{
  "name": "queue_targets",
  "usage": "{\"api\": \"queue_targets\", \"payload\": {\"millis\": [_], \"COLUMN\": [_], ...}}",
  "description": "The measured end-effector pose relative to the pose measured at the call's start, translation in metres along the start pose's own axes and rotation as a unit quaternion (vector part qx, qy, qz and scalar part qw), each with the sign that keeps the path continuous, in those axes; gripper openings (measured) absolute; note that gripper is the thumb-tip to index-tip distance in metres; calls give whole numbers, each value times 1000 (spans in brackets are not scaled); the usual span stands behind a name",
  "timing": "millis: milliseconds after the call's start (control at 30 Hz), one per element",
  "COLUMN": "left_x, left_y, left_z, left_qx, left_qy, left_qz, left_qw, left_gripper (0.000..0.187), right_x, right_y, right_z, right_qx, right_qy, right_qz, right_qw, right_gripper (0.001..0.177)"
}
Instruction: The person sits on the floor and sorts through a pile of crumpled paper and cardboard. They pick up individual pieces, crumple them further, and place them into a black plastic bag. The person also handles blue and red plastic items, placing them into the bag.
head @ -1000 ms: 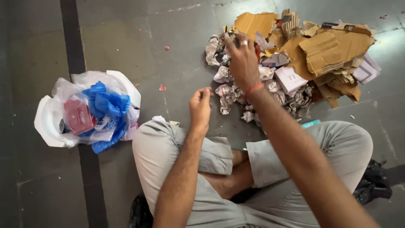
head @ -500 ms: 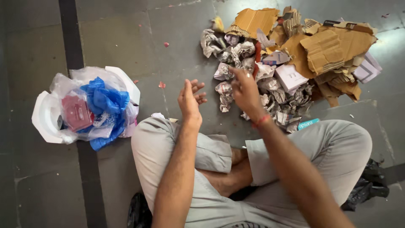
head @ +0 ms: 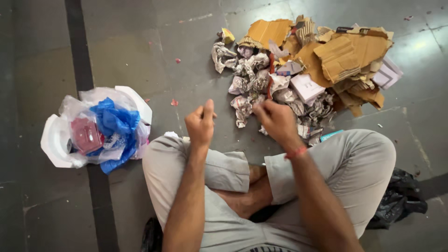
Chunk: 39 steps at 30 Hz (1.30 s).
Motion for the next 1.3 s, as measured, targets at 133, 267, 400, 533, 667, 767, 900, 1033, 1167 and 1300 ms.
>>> {"api": "queue_targets", "payload": {"millis": [133,267,400,533,667,767,900,1033,1167,1300], "left_x": [-30,-79,-127,-161,-190,-204,-212,-222,-229,-245], "left_y": [34,112,195,260,271,267,271,295,302,302], "left_z": [50,79,74,9,-51,-92,-84,-73,-58,-86], "left_qx": [15,183,246,218,213,205,236,151,107,80], "left_qy": [-91,-154,-157,8,62,107,22,141,209,172], "left_qz": [-64,4,75,135,126,83,58,148,210,211], "left_qw": [994,971,953,966,967,969,970,967,949,959], "left_gripper": [31,21,22,28,28,35,34,34,34,33], "right_x": [-33,-74,-136,-195,-198,-173,-121,-90,-75,-81], "right_y": [72,121,173,209,173,129,91,41,2,-45], "right_z": [-32,-8,54,139,198,183,121,81,44,16], "right_qx": [49,-19,-134,-4,191,182,118,54,-9,-45], "right_qy": [144,192,167,10,-139,-143,-55,66,198,292], "right_qz": [19,80,224,334,378,326,220,112,8,-60], "right_qw": [988,978,951,943,895,917,967,990,980,953], "right_gripper": [25,24,15,17,18,19,22,25,28,32]}}
Point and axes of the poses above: each hand's wrist, its own x-axis towards the middle knuckle, its own y-axis out of the back of the hand, z = x × y, the point moved 10 cm from there along x, towards the middle knuckle, and after that the axes turned 8 degrees about -x, right-handed, at the moved point
